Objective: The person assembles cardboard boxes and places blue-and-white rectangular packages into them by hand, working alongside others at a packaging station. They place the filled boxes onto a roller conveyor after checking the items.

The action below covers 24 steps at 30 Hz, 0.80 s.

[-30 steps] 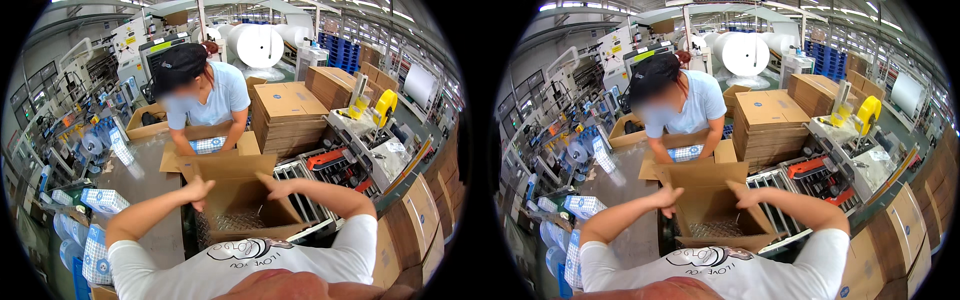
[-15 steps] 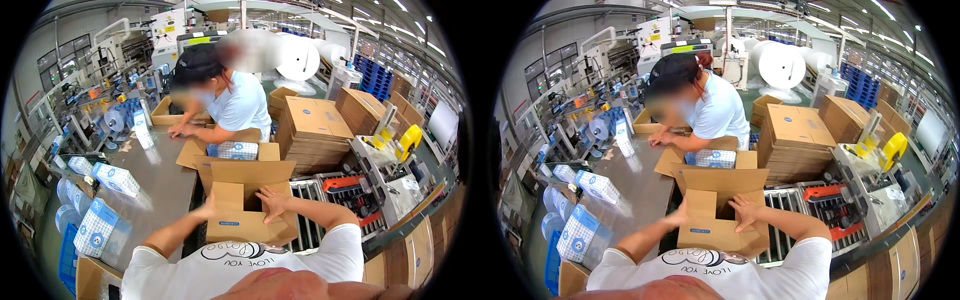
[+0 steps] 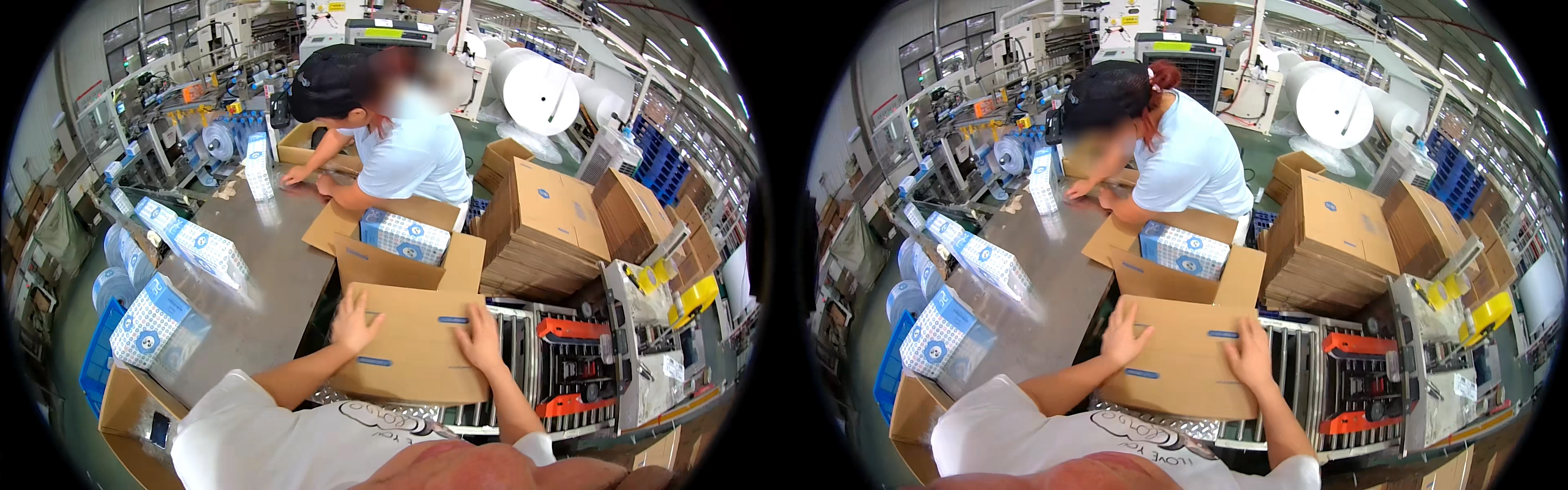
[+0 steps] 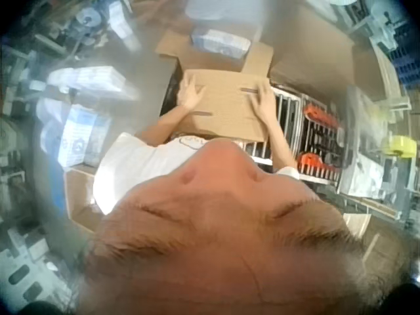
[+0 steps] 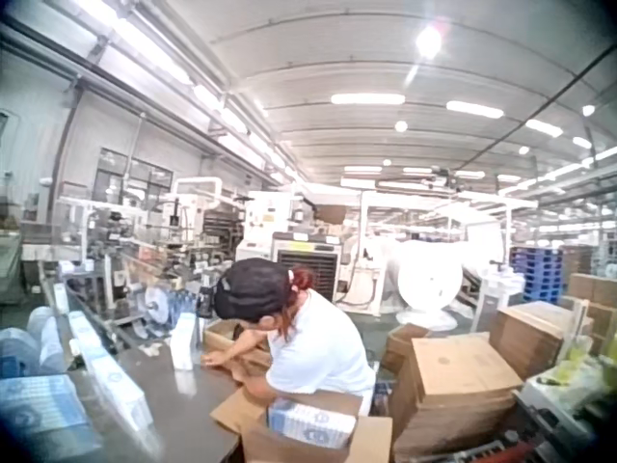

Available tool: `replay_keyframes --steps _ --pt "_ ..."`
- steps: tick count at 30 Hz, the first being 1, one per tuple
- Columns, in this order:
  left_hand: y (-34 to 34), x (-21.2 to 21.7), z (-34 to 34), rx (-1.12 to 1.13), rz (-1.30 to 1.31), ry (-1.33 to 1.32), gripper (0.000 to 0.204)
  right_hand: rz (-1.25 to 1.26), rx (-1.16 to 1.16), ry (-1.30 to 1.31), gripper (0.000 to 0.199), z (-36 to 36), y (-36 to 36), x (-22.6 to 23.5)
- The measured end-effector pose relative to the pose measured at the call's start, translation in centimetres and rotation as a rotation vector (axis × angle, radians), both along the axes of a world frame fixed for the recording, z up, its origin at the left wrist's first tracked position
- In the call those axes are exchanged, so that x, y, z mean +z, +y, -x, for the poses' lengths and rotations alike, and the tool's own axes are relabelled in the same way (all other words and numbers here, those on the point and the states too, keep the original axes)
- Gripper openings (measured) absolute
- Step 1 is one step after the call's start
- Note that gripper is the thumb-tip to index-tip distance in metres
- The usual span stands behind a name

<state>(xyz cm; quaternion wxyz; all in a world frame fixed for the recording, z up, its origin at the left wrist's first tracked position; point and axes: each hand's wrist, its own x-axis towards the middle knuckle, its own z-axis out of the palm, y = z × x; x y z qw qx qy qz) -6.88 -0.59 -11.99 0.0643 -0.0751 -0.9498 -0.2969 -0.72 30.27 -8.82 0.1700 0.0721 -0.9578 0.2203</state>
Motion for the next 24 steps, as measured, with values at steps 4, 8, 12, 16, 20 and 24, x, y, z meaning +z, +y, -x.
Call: replay_keyframes --steps 4,8,12,16,20,24 --pt "-8.9 -2.1 2.1 0.161 0.123 -0.012 0.066 1.16 0.117 -0.806 0.086 -0.2 -0.5 -9.6" --pt "-14.3 -2.9 2.3 0.202 0.006 -0.109 0.059 1.463 -0.38 -0.872 0.093 -6.1 -2.6 -28.7" --pt "-14.0 -5.6 1.2 0.22 -0.164 -0.151 0.058 1.01 -0.535 -1.202 0.105 -7.9 8.4 -27.9" --pt "-8.2 -12.0 -1.4 0.382 -0.202 -0.353 0.071 1.035 -0.226 -0.8 0.039 -7.8 20.6 -9.2" --pt "-8.7 -8.4 -2.4 -0.294 -1.794 -0.88 0.087 1.187 0.161 -0.467 0.045 -5.5 4.6 12.4" --pt "-8.3 1.0 -3.3 -0.25 -1.096 -0.625 0.093 0.803 0.174 -0.948 0.057 -4.9 -9.2 3.3"
